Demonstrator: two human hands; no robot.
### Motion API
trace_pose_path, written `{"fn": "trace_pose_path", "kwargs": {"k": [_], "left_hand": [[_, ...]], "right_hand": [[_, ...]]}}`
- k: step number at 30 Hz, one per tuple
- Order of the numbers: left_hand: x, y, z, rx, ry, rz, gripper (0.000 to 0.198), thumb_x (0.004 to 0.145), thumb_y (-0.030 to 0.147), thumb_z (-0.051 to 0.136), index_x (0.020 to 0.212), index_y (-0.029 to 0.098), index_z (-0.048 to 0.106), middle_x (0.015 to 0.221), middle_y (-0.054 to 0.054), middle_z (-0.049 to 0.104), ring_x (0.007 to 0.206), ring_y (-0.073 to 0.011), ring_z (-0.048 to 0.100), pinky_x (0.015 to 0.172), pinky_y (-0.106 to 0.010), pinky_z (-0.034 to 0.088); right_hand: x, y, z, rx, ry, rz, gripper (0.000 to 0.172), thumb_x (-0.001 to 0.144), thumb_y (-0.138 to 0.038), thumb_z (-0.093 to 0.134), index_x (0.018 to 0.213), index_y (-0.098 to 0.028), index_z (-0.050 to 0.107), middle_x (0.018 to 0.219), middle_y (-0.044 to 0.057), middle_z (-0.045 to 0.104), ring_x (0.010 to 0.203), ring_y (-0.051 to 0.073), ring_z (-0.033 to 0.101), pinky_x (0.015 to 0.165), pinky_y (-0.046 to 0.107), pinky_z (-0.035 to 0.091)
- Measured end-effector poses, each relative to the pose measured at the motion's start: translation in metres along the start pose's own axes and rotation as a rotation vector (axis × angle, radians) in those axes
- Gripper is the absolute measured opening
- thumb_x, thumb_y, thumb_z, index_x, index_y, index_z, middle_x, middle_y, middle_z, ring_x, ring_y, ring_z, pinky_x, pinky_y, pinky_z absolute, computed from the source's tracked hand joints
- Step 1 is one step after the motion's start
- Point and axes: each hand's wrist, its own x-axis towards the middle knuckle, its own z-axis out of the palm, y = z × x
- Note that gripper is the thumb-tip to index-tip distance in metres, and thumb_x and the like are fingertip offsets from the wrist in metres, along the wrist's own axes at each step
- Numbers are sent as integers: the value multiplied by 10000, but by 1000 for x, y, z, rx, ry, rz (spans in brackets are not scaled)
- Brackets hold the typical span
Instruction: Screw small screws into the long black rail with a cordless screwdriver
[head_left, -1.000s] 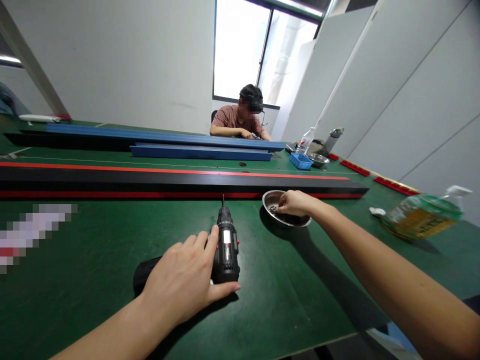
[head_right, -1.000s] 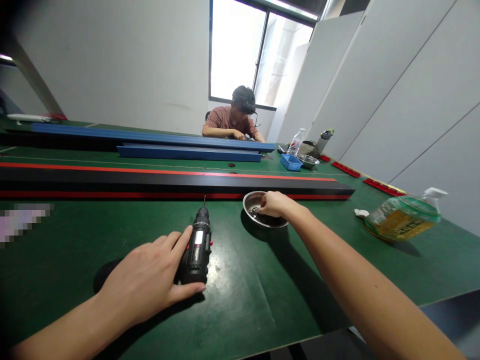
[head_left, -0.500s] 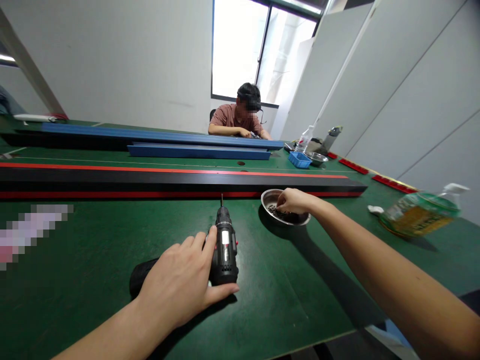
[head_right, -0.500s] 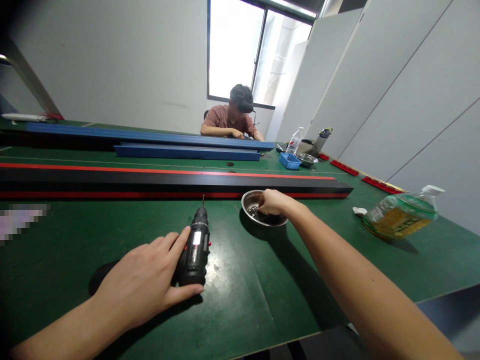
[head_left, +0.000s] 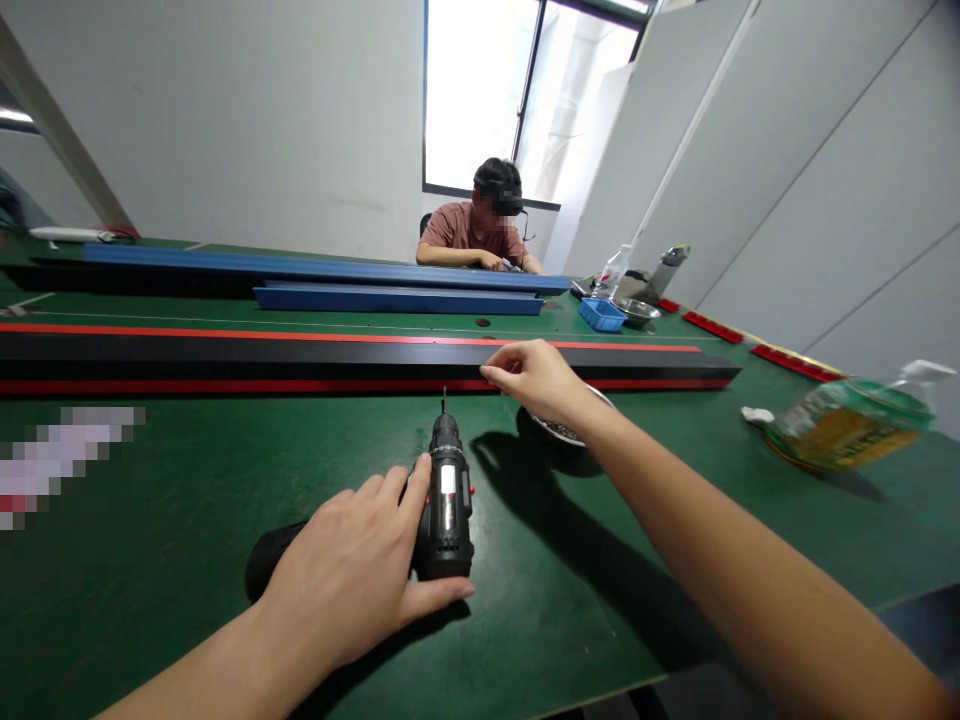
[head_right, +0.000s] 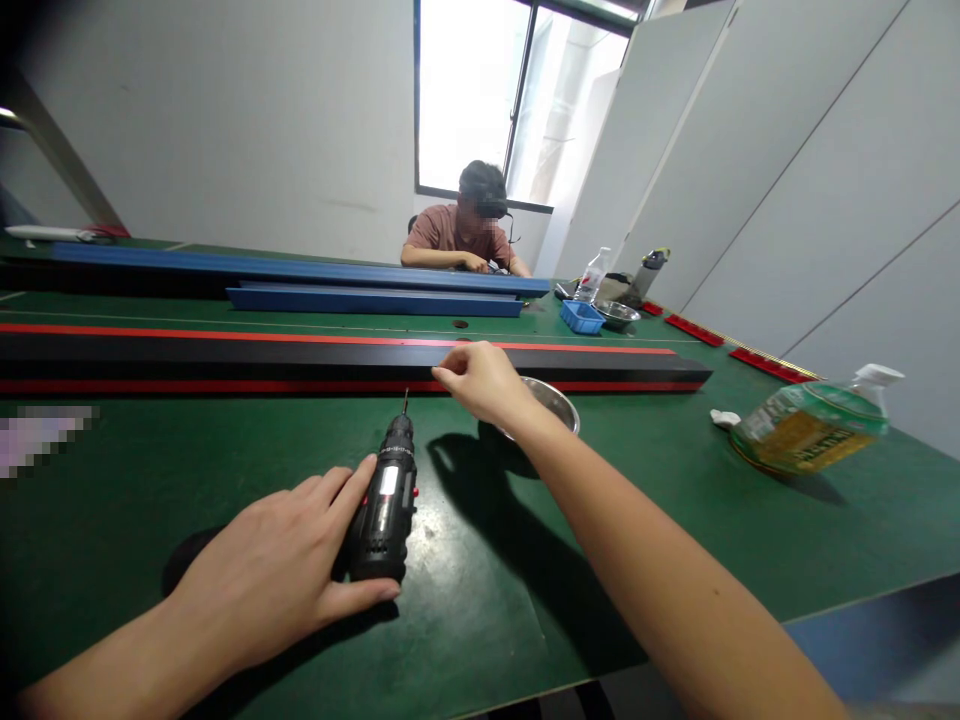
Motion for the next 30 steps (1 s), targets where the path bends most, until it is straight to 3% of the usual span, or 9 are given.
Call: {"fn": "trace_pose_path", "kwargs": {"k": [2, 4, 8, 11, 17, 30], "left_hand": [[0, 0, 0, 2, 4, -1, 1053, 828, 833, 538, 1598, 134, 371, 1282, -201, 665, 1031, -358, 691, 872, -508, 575], [0, 1, -1, -3, -1, -1, 1035, 828, 828, 545, 1593, 150, 380, 1257, -183, 670, 1024, -354, 691, 866, -503, 576], [1, 1, -2, -24, -23, -5, 998, 823, 819, 564, 1571, 174, 419, 1200, -152, 673, 1034, -352, 681, 865, -502, 578], [1, 0, -2, -35, -18, -5, 1014, 816, 828, 565, 1578, 178, 409, 1202, -148, 667, 1044, -350, 671, 871, -508, 578], [1, -1, 0, -39, -12, -5, 1041, 816, 849, 536, 1583, 159, 399, 1221, -160, 663, 1063, -350, 660, 894, -515, 572], [0, -1, 2, -21, 1, -3, 1037, 824, 855, 512, 1586, 163, 383, 1218, -164, 663, 1053, -340, 654, 881, -477, 560]], "right_hand": [[6, -7, 25, 13, 65, -51, 189, 939, -270, 682, 873, -153, 815, 862, 79, 795, 766, 179, 692, 722, 260, 474], [13, -4, 51, 48, 97, -4, 203, 948, -293, 681, 887, -161, 824, 867, 86, 800, 790, 197, 712, 746, 270, 485], [26, 18, 95, 121, 168, 150, 214, 954, -308, 674, 921, -171, 835, 913, 105, 812, 850, 224, 745, 769, 275, 502], [29, 36, 114, 176, 191, 211, 228, 966, -313, 654, 932, -176, 833, 938, 97, 816, 834, 215, 749, 756, 270, 508], [30, 47, 126, 221, 164, 188, 231, 964, -337, 661, 930, -184, 830, 940, 76, 817, 813, 197, 745, 760, 258, 520], [33, 49, 125, 258, 97, 167, 304, 999, -357, 592, 966, -167, 827, 963, 76, 816, 771, 179, 725, 706, 244, 512]]}}
